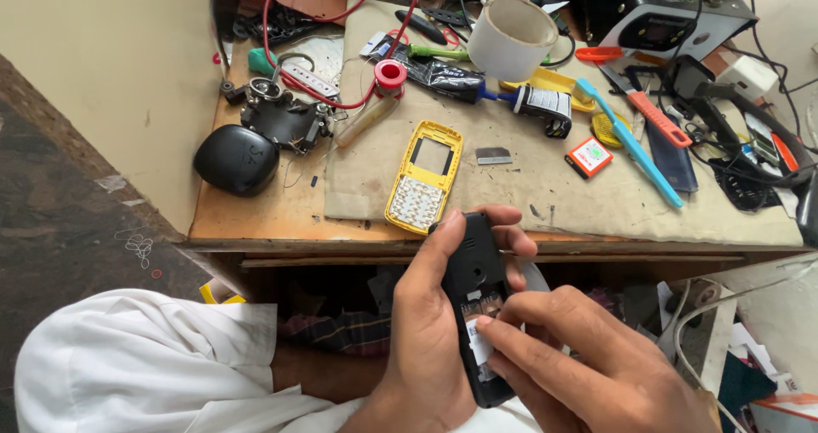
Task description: The person disassembles a feature phone, separating the housing from the keypad and circuit board, then handles a small component and a SIM card, inserts the SIM card and battery into the phone, reassembles the housing, and powers the phone on, with the screen and keypad lights visible.
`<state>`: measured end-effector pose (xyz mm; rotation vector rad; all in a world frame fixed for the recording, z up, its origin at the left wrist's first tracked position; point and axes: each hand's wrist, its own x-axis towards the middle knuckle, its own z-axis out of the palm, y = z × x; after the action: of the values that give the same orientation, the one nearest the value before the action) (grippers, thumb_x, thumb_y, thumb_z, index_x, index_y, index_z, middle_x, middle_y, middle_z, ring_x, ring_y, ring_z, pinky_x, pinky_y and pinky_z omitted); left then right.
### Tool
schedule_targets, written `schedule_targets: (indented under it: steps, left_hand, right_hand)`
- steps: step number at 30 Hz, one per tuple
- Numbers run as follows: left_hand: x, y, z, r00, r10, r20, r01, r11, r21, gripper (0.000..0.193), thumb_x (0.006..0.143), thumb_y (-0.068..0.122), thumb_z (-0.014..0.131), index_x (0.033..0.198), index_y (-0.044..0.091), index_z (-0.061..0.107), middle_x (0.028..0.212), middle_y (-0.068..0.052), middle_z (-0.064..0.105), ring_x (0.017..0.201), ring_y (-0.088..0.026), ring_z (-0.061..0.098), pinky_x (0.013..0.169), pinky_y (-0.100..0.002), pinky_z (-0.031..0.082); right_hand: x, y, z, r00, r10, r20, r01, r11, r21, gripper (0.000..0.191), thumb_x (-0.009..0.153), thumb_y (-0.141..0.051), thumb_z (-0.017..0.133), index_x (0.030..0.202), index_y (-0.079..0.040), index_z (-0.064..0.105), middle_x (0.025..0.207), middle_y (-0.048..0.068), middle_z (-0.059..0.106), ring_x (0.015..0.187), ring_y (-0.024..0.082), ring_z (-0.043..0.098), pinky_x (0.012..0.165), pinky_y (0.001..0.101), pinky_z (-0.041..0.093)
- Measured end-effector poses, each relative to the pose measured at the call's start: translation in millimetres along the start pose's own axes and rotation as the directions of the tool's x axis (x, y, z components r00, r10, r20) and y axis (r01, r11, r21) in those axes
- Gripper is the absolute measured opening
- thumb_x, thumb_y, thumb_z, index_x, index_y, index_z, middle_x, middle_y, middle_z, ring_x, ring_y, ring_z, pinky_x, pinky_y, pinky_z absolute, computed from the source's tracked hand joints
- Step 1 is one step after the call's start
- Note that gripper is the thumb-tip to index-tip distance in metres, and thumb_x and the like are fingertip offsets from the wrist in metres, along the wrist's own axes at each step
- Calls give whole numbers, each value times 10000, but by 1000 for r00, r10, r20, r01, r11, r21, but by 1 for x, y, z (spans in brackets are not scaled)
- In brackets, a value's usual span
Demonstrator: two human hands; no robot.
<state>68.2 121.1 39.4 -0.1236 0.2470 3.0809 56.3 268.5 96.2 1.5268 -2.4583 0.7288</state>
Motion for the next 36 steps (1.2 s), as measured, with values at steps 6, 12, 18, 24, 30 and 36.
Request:
schedule_targets:
  steps: [6, 12, 18, 24, 30, 36]
  left_hand:
    - [-10, -2, 10, 994, 103, -17, -98, 976, 194, 471, 1033, 398, 473, 1205, -14, 624, 1004, -89, 643, 865, -131, 552, 773, -261, 480]
    - [-20, 0, 19, 984, 180, -16, -164, 926, 340, 520, 1009, 430, 478, 1224, -13, 645, 993, -75, 638, 872, -127, 534, 752, -275, 459]
    - [-25, -2, 22, 982, 188, -24, -164, 907, 387, 527, 1004, 435, 476, 1227, -8, 653, 941, -52, 617, 855, -124, 541, 719, -268, 461]
    - [-24, -9, 16, 982, 187, 26, -185, 925, 331, 523, 1041, 421, 482, 1237, -39, 633, 890, -52, 574, 832, -128, 524, 696, -263, 443]
    - [-23, -17, 15, 981, 186, 62, -196, 909, 367, 511, 1043, 401, 471, 1234, -47, 627, 908, -51, 587, 866, -124, 538, 745, -252, 443]
    - [-19, -13, 11, 986, 160, 42, -163, 911, 377, 522, 1039, 428, 480, 1202, -40, 644, 904, -49, 593, 848, -130, 544, 754, -258, 458]
  right_hand:
    - [-15, -9, 12, 988, 106, -108, -104, 994, 29, 423, 751, -29, 848, 1153, -135, 773, 1001, 21, 690, 820, 102, 685, 713, 243, 579]
    - [-25, -16, 16, 986, 114, -121, -110, 993, 38, 463, 724, -65, 812, 1173, -164, 762, 985, 5, 695, 842, 119, 680, 761, 274, 586]
    - [-34, -20, 15, 983, 144, -116, -145, 989, 0, 467, 730, -115, 792, 1190, -197, 771, 1001, -34, 698, 861, 113, 671, 782, 276, 589]
    - [-33, -18, 14, 983, 129, -133, -129, 992, 11, 481, 707, -70, 809, 1174, -175, 763, 1014, -15, 691, 852, 101, 708, 790, 280, 587]
    - [-26, -18, 10, 967, 159, -202, -154, 987, 38, 369, 711, -64, 852, 1058, -130, 745, 1012, 12, 681, 867, 121, 722, 800, 286, 592]
    - [-23, -22, 19, 881, 371, -293, -383, 924, 20, 292, 684, -125, 917, 905, -141, 727, 955, -9, 699, 869, 129, 717, 756, 254, 587]
